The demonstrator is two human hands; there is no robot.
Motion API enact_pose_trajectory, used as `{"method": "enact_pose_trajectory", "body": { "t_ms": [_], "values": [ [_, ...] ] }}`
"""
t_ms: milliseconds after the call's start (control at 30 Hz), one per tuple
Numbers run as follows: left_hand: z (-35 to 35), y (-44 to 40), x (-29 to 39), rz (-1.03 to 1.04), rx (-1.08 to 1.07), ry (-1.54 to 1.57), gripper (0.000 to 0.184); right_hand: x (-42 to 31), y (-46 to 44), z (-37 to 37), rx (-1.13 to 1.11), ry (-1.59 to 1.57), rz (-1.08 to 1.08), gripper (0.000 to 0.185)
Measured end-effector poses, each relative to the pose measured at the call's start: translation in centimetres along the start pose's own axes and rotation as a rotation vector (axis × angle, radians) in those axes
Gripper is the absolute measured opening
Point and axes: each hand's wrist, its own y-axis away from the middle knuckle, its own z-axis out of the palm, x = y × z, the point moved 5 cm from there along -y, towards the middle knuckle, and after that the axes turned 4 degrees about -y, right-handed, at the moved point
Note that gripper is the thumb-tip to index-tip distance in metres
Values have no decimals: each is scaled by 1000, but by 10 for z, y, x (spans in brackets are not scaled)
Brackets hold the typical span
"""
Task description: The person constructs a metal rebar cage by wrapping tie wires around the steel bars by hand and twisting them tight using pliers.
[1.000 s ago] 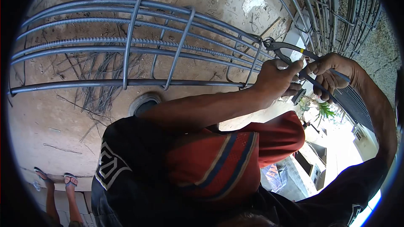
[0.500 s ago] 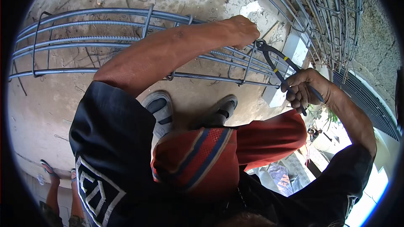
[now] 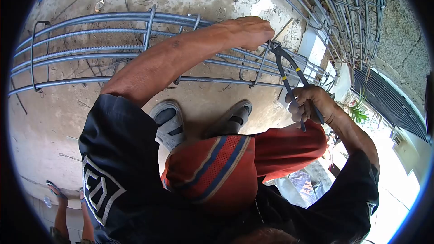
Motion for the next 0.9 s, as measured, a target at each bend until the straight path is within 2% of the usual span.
{"method": "enact_pose_trajectory", "body": {
  "t_ms": [67, 167, 267, 333, 433, 533, 567, 667, 733, 767, 800, 900],
  "values": [
    [0, -2, -3, -11, 15, 21, 20, -6, 1, -3, -9, 0, 12, 27],
    [2, -3, -4, -43, -6, 35, 21, -34, 12, -14, 73, 205, 10, 27],
    [0, -4, -4, -97, -54, 72, 21, -82, 28, -19, 220, 705, 12, 31],
    [-3, -3, -5, -117, -57, 107, 22, -112, 37, -7, 310, 1049, 94, 33],
    [2, -7, -8, -134, -126, 107, 25, -151, 29, -5, 420, 1892, -138, 29],
    [9, -12, -16, -151, -47, 146, 13, -153, 42, 19, 646, 2336, -519, 28],
    [12, -13, -18, -140, -42, 137, 14, -153, 45, 28, 696, 2387, -586, 20],
    [19, -19, -23, -112, 27, 104, 17, -151, 41, 52, 734, 2499, -300, 14],
    [11, -8, -15, -106, 124, 77, 19, -140, 42, 55, 751, 2498, -306, 12],
    [6, -5, -13, -151, 108, 4, 20, -135, 41, 50, 800, 2455, -326, 12],
    [-18, 7, 2, -204, 106, -68, 21, -134, 41, 45, 855, 2425, -346, 12],
    [-82, 43, 54, -352, 190, -165, 21, -131, 45, 47, 769, 2464, -364, 11]
  ]
}}
